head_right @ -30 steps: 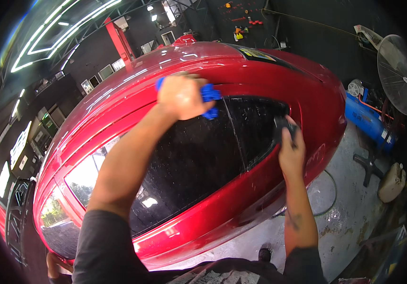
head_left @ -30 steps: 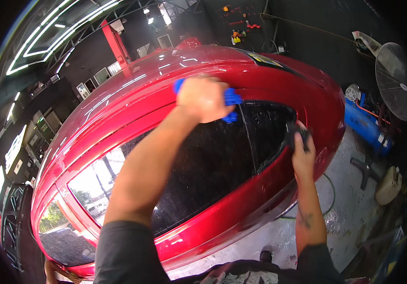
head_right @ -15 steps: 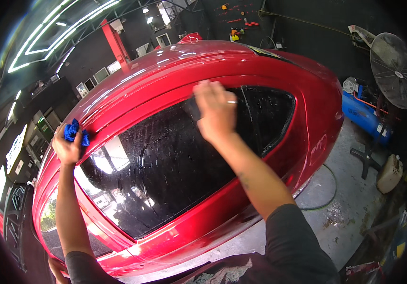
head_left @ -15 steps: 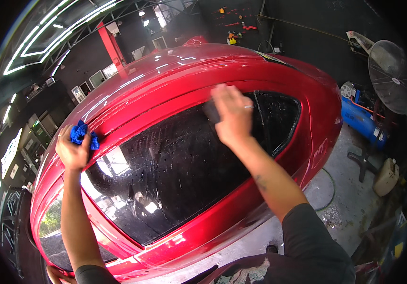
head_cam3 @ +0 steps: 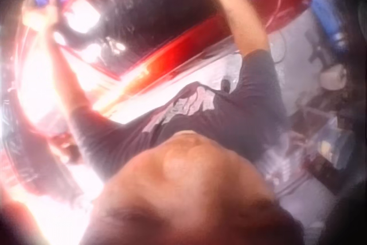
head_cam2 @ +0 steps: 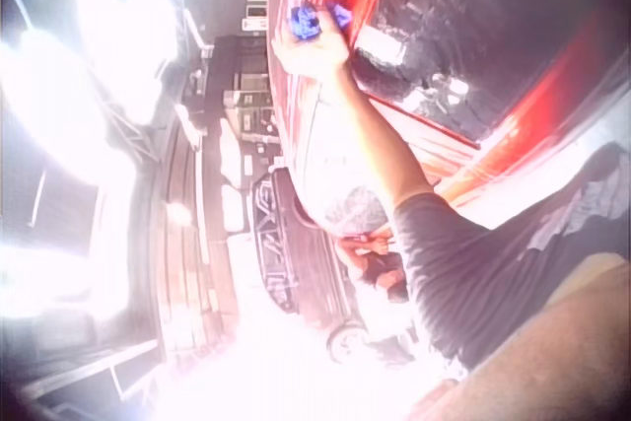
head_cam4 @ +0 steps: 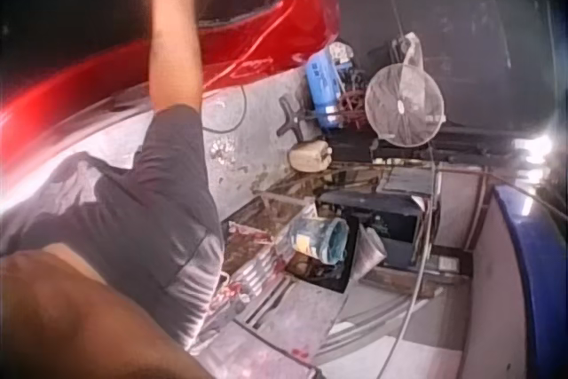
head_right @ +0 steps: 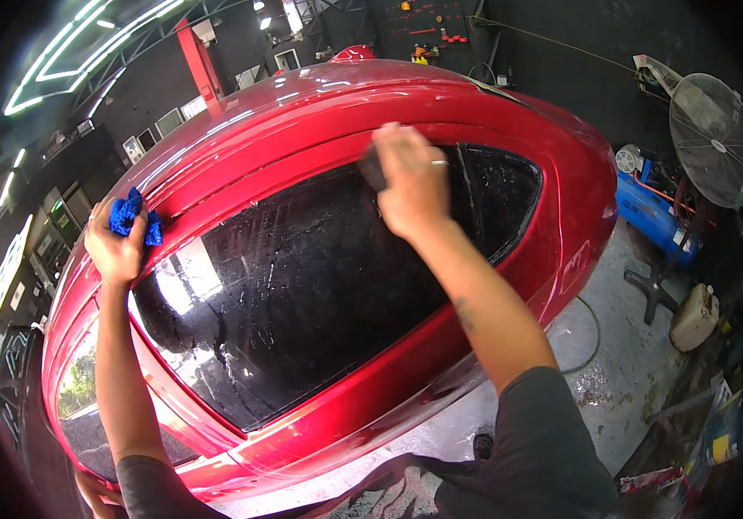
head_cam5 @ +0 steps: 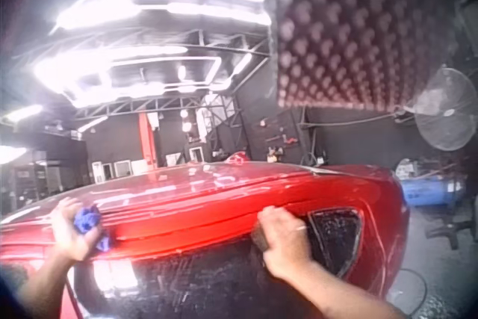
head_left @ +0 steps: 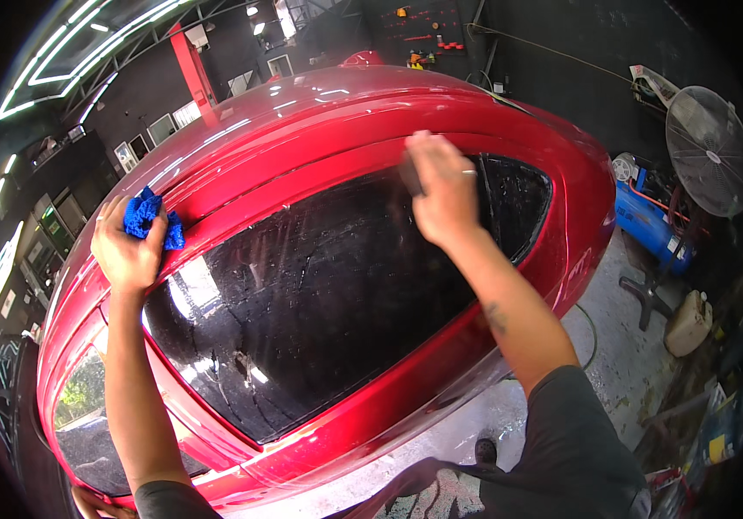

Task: The person wipes the rear quarter panel and roof of a red car using a blue microfiber cloth. They repeatedly rub the surface and occasionally touch the car with their bare hand to check the finish.

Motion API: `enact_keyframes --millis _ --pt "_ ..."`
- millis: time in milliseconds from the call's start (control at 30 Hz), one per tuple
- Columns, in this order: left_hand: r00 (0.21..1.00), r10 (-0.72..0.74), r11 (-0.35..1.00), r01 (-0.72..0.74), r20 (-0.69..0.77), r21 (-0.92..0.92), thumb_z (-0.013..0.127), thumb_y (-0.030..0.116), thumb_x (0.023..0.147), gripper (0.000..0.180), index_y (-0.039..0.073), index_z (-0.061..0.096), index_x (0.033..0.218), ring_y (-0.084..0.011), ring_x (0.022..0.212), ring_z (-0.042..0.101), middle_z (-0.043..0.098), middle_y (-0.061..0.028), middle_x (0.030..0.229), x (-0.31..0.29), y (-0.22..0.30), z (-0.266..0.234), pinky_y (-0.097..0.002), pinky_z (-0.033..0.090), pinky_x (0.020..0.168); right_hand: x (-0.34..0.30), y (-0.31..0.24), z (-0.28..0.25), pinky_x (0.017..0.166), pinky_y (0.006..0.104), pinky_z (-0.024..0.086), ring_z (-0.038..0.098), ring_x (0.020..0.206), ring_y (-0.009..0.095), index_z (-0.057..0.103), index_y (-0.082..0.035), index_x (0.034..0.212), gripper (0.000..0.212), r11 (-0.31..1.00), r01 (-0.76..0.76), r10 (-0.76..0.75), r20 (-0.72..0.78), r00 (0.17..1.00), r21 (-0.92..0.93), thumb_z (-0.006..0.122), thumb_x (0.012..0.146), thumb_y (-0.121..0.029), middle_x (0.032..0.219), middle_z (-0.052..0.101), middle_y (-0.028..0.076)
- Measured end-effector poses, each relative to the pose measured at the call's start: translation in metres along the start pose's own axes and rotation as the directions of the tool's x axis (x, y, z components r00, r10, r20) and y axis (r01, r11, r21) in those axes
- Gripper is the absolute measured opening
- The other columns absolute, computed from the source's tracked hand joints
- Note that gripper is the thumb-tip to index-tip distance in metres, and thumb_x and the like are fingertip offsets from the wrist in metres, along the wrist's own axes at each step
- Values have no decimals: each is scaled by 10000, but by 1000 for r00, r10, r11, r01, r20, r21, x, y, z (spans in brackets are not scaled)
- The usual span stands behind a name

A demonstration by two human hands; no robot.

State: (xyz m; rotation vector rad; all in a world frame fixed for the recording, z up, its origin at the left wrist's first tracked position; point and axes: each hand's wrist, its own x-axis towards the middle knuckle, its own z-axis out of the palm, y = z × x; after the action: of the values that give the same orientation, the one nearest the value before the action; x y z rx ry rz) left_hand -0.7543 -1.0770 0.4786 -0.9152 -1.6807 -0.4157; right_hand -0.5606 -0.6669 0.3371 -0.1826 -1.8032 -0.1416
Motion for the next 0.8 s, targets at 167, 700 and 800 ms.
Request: enact_keyframes --millis 167,700,800 --pt "1000 12 1000 -12 8 9 815 307 837 280 47 736 904 -412 918 689 701 -161 924 -1 -9 -7 -500 551 858 -9 29 -20 1211 532 425 530 1496 351 595 -119 1533 688 998 -18 31 230 973 -60 780 871 -114 1618 590 86" --pt "1000 -17 1000 17 13 17 838 398 758 370 82 774 941 -395 984 717 742 -114 958 -4 1 -9 -491 571 949 19 -180 0 1170 594 419 548 1443 397 635 -125 1509 731 961 216 -240 137 961 170 748 788 -89 1532 640 110" --pt "999 -40 998 40 5 40 836 447 763 435 98 818 1024 -410 1057 751 765 -112 1015 -2 2 -11 -482 562 1090 16 -78 0 1133 550 472 643 1326 427 636 -103 1502 708 1000 9 -10 100 995 11 693 803 -4 1455 696 131"
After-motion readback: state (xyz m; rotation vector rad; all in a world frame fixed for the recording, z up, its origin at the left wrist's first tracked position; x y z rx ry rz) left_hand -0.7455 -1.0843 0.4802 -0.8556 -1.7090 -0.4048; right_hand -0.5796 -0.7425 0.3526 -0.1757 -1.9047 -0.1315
